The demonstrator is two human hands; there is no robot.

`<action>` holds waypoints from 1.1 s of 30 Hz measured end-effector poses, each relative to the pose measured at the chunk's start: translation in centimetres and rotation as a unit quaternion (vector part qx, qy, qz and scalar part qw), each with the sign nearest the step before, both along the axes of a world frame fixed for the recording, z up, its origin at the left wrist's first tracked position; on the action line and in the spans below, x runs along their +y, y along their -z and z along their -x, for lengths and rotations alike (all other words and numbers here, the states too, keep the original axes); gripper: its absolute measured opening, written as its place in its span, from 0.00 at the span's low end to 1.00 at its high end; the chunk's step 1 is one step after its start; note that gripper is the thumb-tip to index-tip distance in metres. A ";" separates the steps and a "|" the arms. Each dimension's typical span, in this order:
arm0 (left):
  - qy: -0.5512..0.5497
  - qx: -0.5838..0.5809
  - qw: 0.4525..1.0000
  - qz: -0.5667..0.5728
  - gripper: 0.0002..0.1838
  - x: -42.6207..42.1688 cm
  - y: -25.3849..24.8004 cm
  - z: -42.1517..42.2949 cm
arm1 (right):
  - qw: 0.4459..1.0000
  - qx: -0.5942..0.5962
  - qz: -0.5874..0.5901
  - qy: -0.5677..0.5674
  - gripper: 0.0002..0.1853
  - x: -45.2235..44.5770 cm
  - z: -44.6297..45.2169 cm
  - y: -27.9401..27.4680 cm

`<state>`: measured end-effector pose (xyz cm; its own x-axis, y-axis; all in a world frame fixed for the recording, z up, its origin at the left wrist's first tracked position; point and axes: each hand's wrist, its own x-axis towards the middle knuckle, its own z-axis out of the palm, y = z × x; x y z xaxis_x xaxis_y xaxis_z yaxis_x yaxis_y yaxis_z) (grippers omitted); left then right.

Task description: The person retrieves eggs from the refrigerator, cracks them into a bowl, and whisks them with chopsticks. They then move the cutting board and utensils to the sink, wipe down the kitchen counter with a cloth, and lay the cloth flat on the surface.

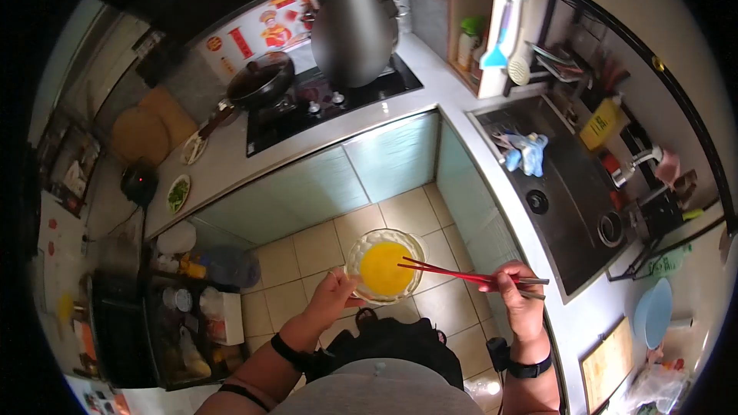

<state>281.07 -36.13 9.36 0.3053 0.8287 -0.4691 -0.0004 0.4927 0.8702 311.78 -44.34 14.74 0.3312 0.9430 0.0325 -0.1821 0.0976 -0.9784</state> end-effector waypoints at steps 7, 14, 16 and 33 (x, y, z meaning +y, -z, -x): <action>-0.059 -0.039 0.997 -0.017 0.10 3.9 1.6 10.9 | 0.992 -0.013 -0.031 -0.118 0.06 6.2 10.0 -1.2; -0.073 0.019 0.997 -0.036 0.08 8.9 2.5 24.2 | 0.984 -0.083 -0.022 -0.155 0.04 15.2 22.8 -0.1; -0.093 0.032 0.995 -0.022 0.08 10.2 2.3 27.3 | 0.985 -0.086 -0.014 -0.147 0.04 17.7 26.3 0.7; -0.321 0.000 0.947 -0.017 0.06 23.5 4.9 44.9 | 0.904 -0.153 -0.087 -0.390 0.03 42.4 45.9 2.4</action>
